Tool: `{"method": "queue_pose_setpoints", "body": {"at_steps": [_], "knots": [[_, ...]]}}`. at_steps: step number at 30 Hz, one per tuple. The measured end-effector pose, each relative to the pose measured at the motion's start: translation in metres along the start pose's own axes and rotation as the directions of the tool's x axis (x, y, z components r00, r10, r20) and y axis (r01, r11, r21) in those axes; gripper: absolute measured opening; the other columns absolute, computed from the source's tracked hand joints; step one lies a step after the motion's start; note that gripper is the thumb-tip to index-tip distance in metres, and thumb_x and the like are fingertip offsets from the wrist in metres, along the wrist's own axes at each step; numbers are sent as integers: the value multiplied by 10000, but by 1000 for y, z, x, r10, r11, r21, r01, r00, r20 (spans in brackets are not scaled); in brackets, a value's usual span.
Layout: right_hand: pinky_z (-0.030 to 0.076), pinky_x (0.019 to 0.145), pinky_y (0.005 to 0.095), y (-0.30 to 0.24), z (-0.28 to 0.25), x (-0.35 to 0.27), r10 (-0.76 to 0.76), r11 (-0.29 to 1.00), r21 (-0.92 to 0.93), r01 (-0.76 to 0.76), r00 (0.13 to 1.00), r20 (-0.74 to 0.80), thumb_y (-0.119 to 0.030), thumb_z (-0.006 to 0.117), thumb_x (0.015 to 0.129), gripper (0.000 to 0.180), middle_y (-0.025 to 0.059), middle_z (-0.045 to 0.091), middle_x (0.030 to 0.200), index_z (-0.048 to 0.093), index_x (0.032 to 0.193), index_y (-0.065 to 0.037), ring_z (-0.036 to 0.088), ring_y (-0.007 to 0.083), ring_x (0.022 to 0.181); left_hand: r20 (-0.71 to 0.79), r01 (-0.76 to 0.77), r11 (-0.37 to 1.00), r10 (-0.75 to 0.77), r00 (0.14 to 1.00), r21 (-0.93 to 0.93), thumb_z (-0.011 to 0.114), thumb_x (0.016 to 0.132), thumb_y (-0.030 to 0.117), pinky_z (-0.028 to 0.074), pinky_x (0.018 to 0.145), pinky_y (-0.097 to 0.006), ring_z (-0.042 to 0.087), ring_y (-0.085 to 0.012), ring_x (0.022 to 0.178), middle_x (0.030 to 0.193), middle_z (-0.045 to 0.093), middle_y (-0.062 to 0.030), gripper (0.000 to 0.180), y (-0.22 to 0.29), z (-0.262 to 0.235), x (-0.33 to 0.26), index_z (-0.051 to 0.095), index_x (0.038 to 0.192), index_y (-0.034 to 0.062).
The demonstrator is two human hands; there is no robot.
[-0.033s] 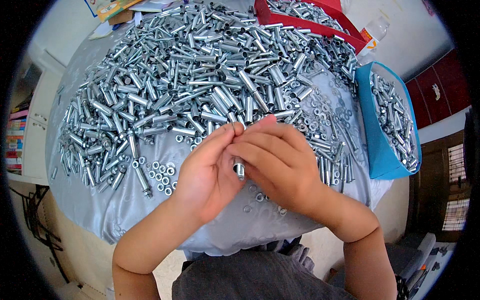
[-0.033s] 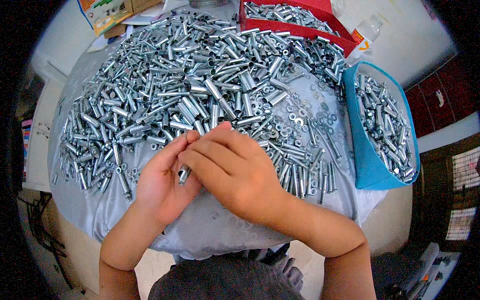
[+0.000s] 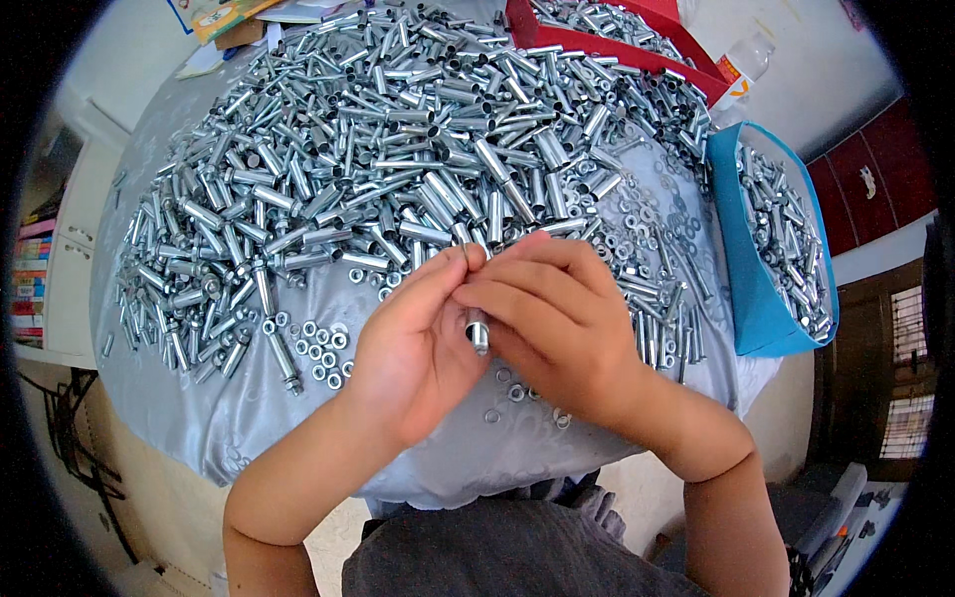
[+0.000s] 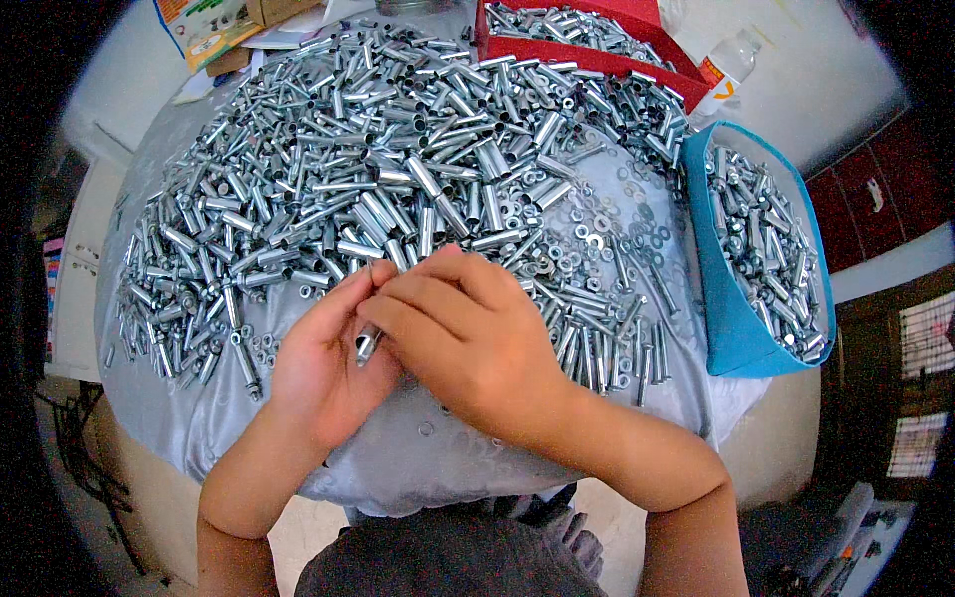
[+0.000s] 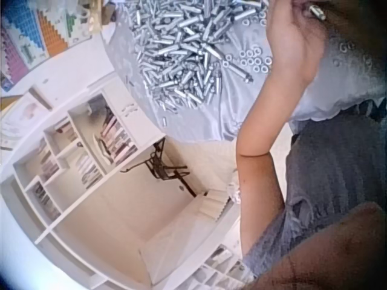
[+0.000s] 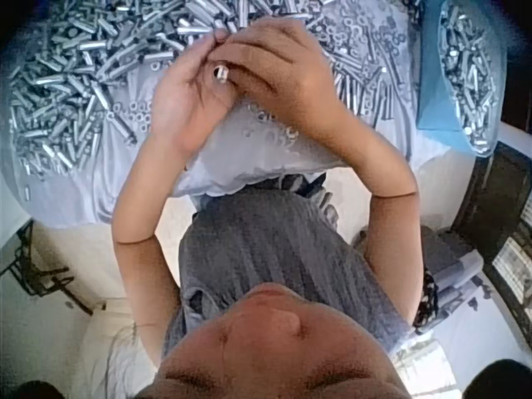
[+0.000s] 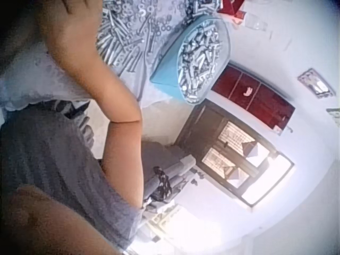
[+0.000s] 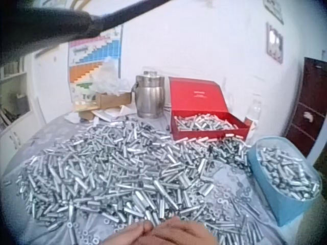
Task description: The person sits at a table covered with a large pile of metal bolts and washers. They repeatedly pick up a bolt and a washer, place the washer on the bolt, and then place the assembled unit into a blue plastic bin on the right side of the table.
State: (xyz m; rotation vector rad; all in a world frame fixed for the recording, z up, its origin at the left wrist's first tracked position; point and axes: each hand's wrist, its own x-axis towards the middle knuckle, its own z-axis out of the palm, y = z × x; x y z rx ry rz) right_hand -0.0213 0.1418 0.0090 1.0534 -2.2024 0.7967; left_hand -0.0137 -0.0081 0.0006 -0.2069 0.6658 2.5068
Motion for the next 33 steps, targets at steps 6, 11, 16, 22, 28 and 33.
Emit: {"method": "queue_pose_setpoints", "body": {"at_steps": [6,11,16,22,28,33], "knots": [[438,630,351,3,9,-8,199,967,149,-206,978,56,-65,665,598,264,80,540,791,573,846,-53,534,260,729,-38,-68,997,69,997,40,393,913,211,373,862,-320,493,-160,937,968,541,-55,212,-11,-8,2,518,976,52],[452,633,323,-3,4,0,270,958,87,-272,962,30,-55,739,598,293,75,554,787,550,822,-60,551,225,719,-85,-119,993,118,989,-4,382,912,123,373,769,-254,465,-125,859,919,501,-64,150,-13,-1,1,487,917,17],[424,613,348,-5,4,-5,336,899,226,-376,921,198,-37,653,614,286,74,521,731,496,852,-64,533,264,704,-64,-120,992,123,990,37,380,911,129,372,763,-261,464,-134,824,854,498,-58,156,-13,-2,-2,489,884,21],[445,657,345,-10,-2,-1,390,739,443,-507,859,332,7,617,655,312,94,525,769,475,927,-46,544,274,725,-110,-172,975,189,976,142,375,909,141,379,713,-252,469,-129,773,797,479,-45,153,-17,4,-9,476,853,41],[456,683,331,-9,-6,-3,285,733,516,-442,889,358,-4,603,717,339,111,543,830,486,1034,-25,559,247,763,-154,-206,944,251,956,259,390,893,162,376,627,-242,458,-113,687,748,468,-29,154,-15,-4,-7,472,849,40],[464,662,304,-3,-18,7,308,808,432,-400,913,268,-48,621,754,345,102,562,811,546,1089,-12,571,222,736,-149,18,921,44,988,388,404,871,140,333,580,-229,400,-95,635,709,434,-12,154,-2,9,-13,492,886,14]]}}
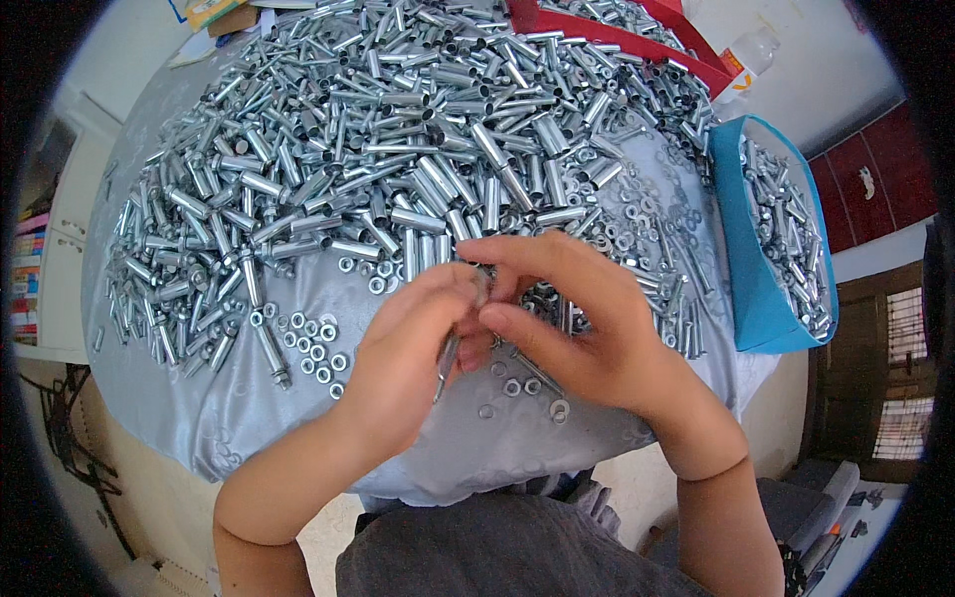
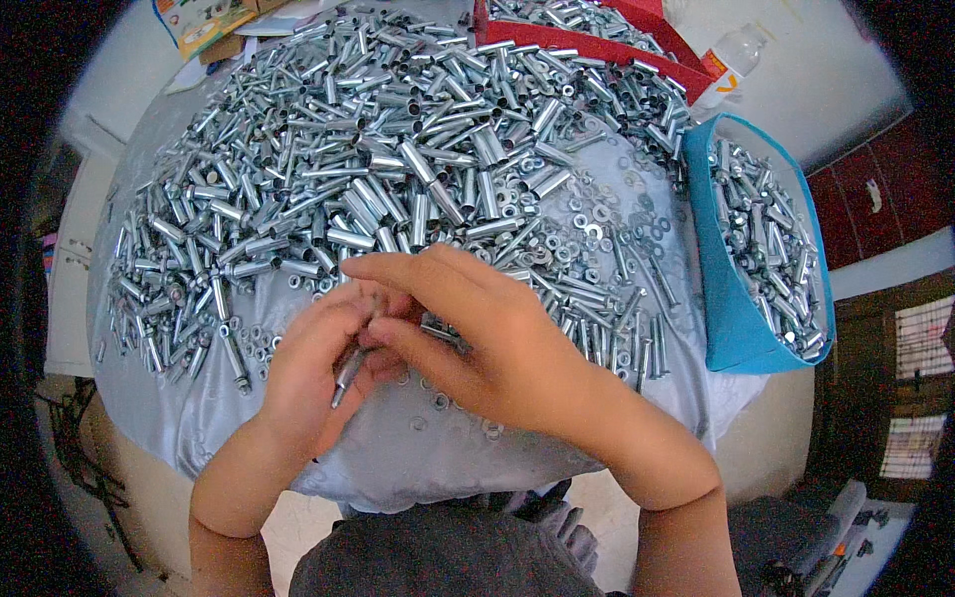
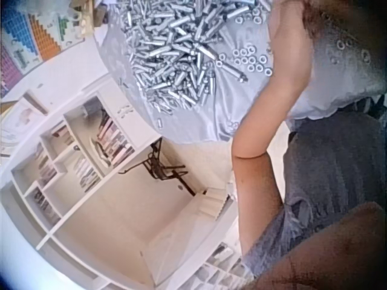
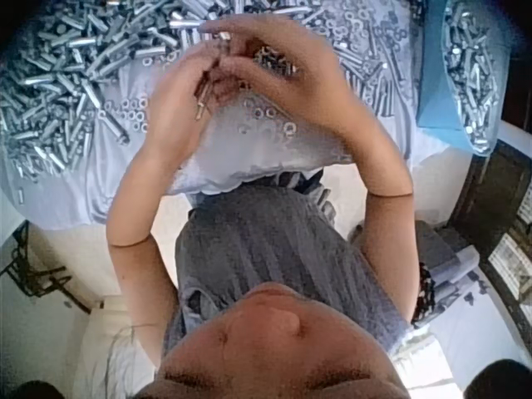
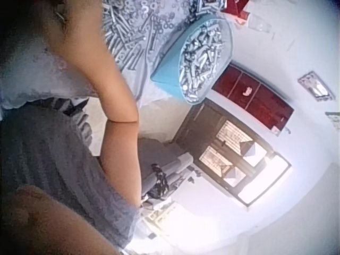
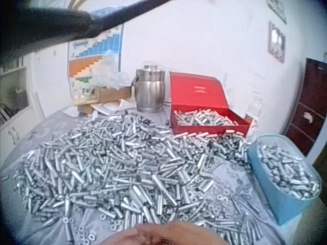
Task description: The person sits at a table covered with a large pile of metal bolts and washers. They repeatedly pick up a bolt and a washer, place the washer on the bolt, and then place the assembled unit into a blue plastic bin on the right side of the table.
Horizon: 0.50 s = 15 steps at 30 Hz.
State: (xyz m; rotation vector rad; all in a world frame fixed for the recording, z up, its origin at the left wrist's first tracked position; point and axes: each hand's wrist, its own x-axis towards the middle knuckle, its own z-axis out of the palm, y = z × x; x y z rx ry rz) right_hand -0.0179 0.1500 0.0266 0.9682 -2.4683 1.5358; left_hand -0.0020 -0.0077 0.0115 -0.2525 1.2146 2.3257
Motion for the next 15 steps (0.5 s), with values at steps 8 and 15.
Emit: {"method": "queue_pose_setpoints", "body": {"at_steps": [8,15], "knots": [[468,588,306,14,-4,-3,-167,968,-194,157,985,-40,-77,637,739,173,106,548,788,599,898,-21,559,243,673,107,34,996,-43,993,84,401,854,108,328,581,-221,380,-83,621,686,420,6,197,2,-5,5,520,962,-7],[457,568,332,15,-10,-3,-201,950,-239,200,979,18,-98,648,723,135,91,523,742,563,800,-28,546,251,648,163,71,980,-102,981,183,405,856,111,323,579,-224,385,-91,614,651,419,3,234,6,-7,7,535,985,-34]]}}
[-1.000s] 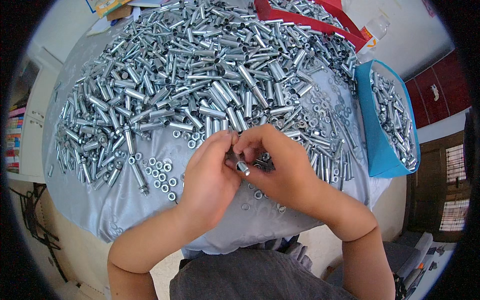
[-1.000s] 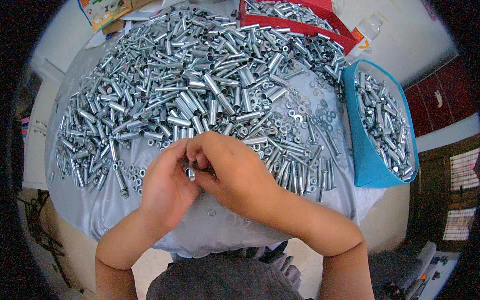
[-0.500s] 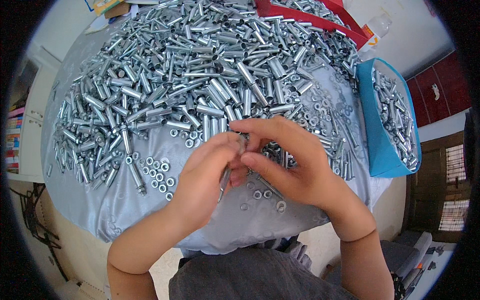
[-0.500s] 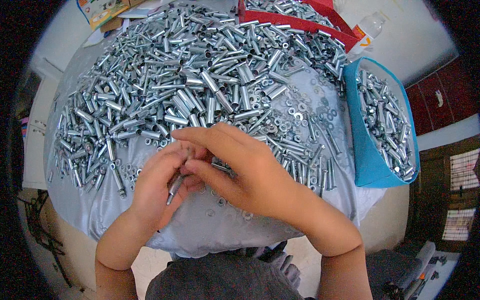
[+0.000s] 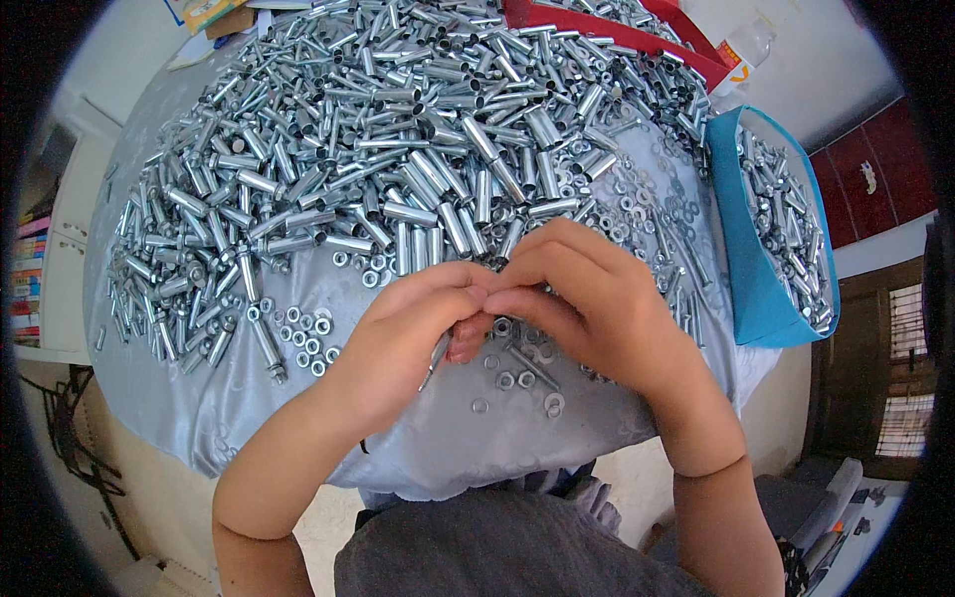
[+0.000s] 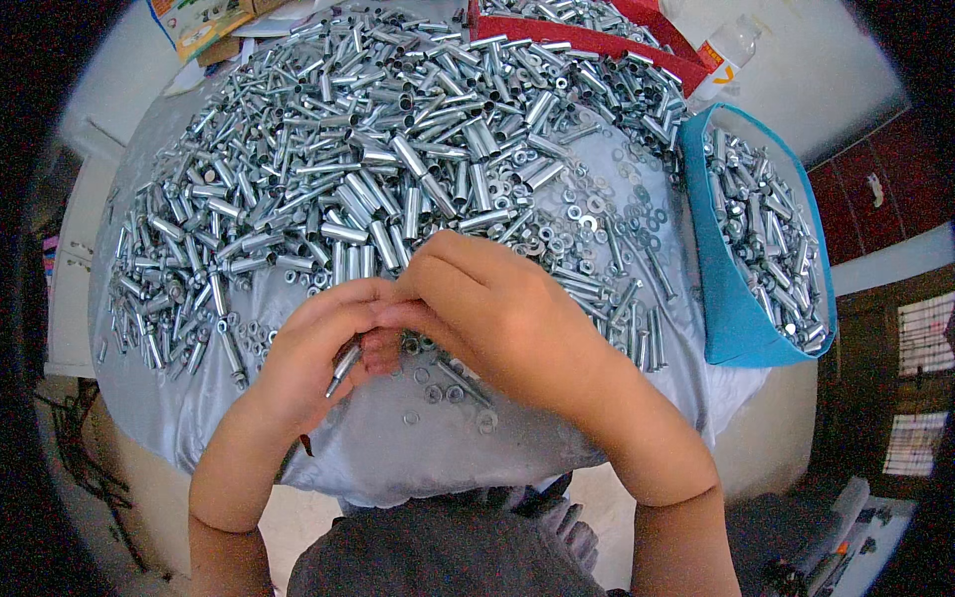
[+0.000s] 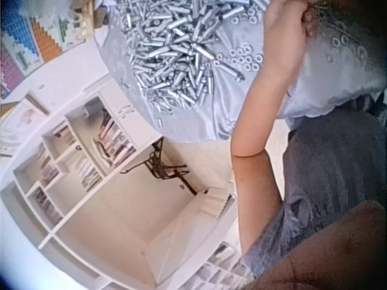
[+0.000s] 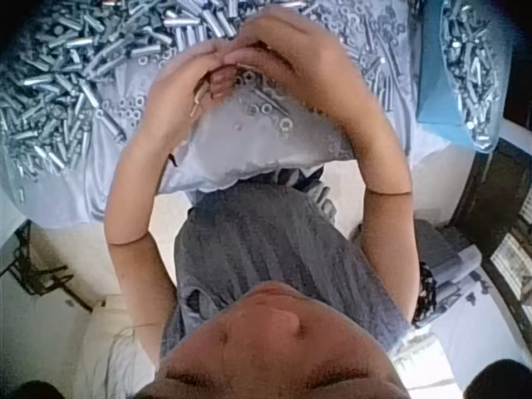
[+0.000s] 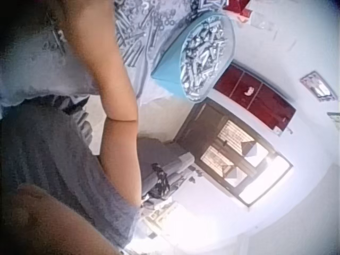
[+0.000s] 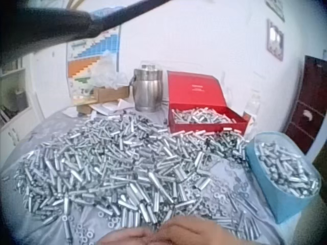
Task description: The person sits at a table covered with a large pile of metal bolts and washers. They repeatedly pick up a bolt and a washer, place the washer on the bolt, and then place the assembled unit into a blue plastic bin on the right side of the table.
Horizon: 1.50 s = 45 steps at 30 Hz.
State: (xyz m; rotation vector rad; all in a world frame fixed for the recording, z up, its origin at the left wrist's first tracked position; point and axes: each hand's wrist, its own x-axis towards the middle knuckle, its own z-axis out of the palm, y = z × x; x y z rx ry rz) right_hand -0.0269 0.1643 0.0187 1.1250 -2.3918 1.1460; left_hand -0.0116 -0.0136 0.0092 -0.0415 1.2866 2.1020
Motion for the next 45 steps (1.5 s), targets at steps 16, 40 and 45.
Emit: {"method": "queue_pose_setpoints", "body": {"at_steps": [16,40,45], "knots": [[471,640,301,-17,13,-2,99,950,295,-107,994,42,-75,682,705,181,83,585,807,583,855,-50,587,239,739,-58,-192,893,185,981,-408,460,800,225,290,834,-272,401,-139,869,890,449,-20,386,-9,-8,-2,441,1111,-3],[431,543,304,-11,9,-1,-238,969,-81,234,971,-38,-99,695,606,235,61,598,823,632,830,-67,579,208,694,-142,-141,888,87,986,-438,419,784,325,397,731,-309,479,-186,831,872,477,-37,491,-6,-5,-5,425,1132,-21],[439,548,300,-9,9,0,-295,948,-140,286,954,-50,-89,693,603,237,64,596,809,623,826,-52,585,207,685,-121,-122,894,77,990,-431,423,781,326,389,746,-301,486,-186,815,855,482,-43,503,-7,-5,-4,428,1131,-36]]}}
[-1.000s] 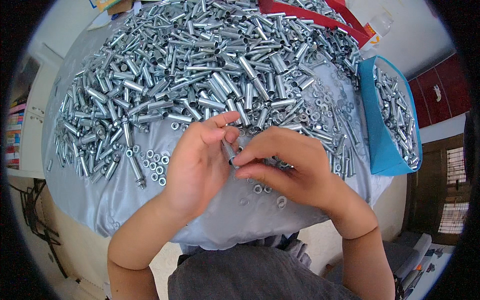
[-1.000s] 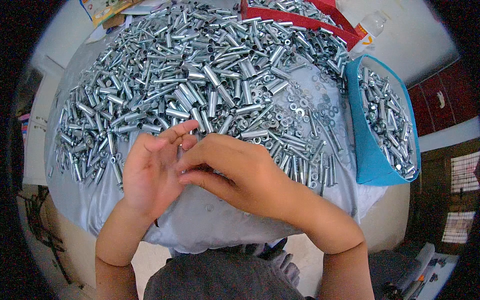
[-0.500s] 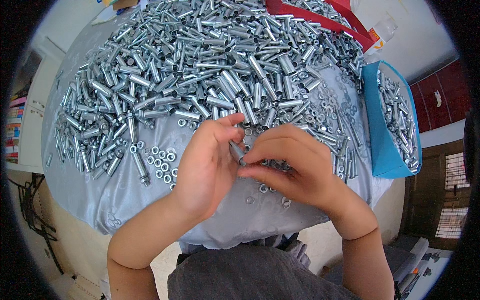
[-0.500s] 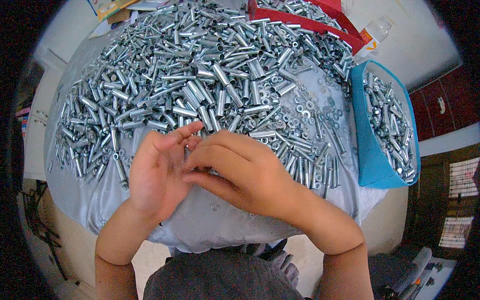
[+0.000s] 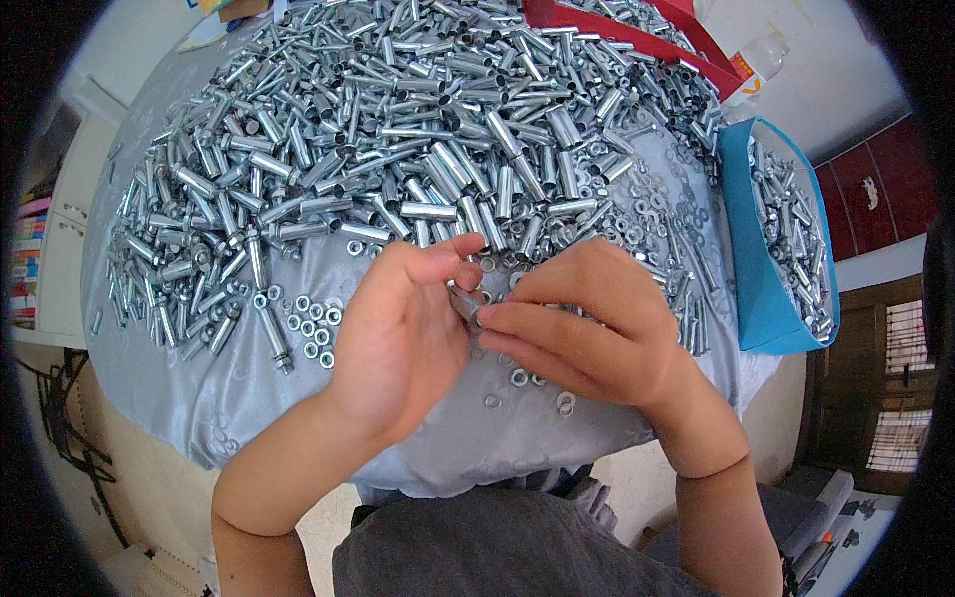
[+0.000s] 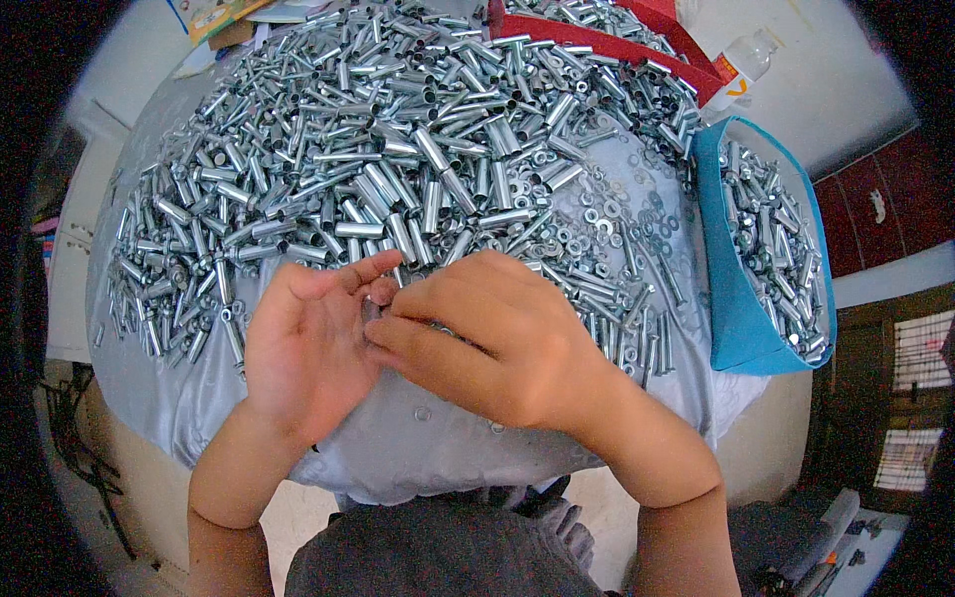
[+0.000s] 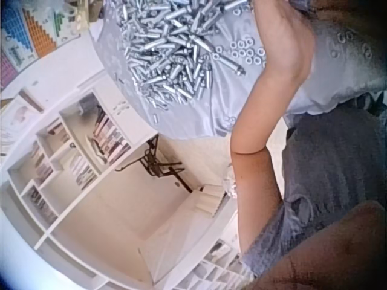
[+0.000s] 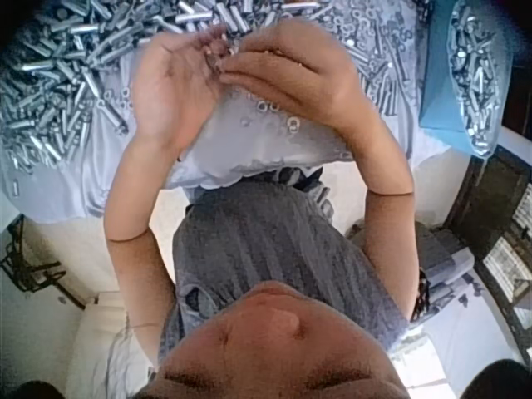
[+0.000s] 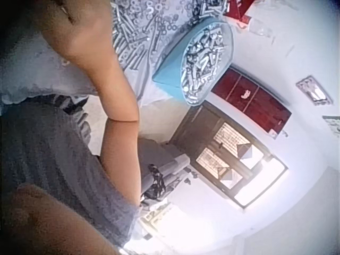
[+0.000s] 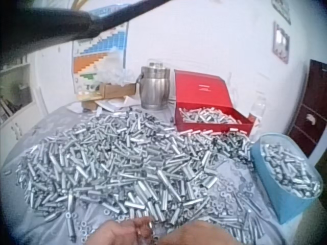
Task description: The person sits at a table covered with a large pile of metal bolts and washers. They repeatedly pick up a bolt and a washer, place the washer on the bolt, and then place the assembled unit into a blue plastic bin on the right side of the table.
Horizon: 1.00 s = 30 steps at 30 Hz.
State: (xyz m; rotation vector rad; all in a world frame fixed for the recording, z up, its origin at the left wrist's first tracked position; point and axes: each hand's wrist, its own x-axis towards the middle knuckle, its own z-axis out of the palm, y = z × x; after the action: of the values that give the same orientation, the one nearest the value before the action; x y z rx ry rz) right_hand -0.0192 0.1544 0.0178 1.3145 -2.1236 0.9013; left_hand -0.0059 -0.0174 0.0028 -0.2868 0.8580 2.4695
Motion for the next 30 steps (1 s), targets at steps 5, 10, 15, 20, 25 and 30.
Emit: {"method": "queue_pose_setpoints", "body": {"at_steps": [5,10,15,20,25,30], "knots": [[458,569,300,-3,-3,3,65,994,-87,-68,997,-33,-64,690,626,216,63,596,786,619,829,-41,584,198,664,97,57,997,-52,994,-50,430,795,297,324,834,-309,459,-171,875,912,509,-45,438,-1,1,0,458,1101,-15],[463,569,289,1,-6,2,208,978,-14,-210,975,-76,-49,700,647,185,72,598,770,622,815,-38,579,205,648,173,97,995,-92,981,-22,389,828,266,328,843,-311,447,-155,874,976,537,-49,388,-2,8,-2,505,1084,-2],[451,549,266,4,-12,3,398,904,186,-386,917,-35,-44,699,666,145,80,588,741,623,789,-35,572,195,652,233,145,986,-161,959,86,320,841,356,344,906,-329,480,-191,991,1137,512,-116,533,-1,5,0,452,1154,-55],[437,526,254,2,-17,4,442,863,278,-423,897,-10,-53,700,681,134,73,586,731,622,788,-32,553,174,628,121,88,973,-115,986,213,294,908,369,379,817,-303,481,-151,848,1024,551,-75,479,-1,16,0,504,1093,-19],[421,514,255,-1,-16,4,451,839,352,-416,892,-20,-98,724,670,148,57,581,709,618,760,-47,535,168,607,112,174,957,-203,973,231,351,914,424,415,690,-269,455,-113,681,795,529,-34,487,-4,15,0,532,1036,-11],[409,522,223,3,-15,2,400,883,283,-375,916,-33,-111,759,619,201,44,585,714,615,736,-34,533,126,614,154,266,950,-291,944,164,437,870,499,394,570,-250,371,-59,554,602,373,33,519,-3,14,1,550,952,-1]]}}
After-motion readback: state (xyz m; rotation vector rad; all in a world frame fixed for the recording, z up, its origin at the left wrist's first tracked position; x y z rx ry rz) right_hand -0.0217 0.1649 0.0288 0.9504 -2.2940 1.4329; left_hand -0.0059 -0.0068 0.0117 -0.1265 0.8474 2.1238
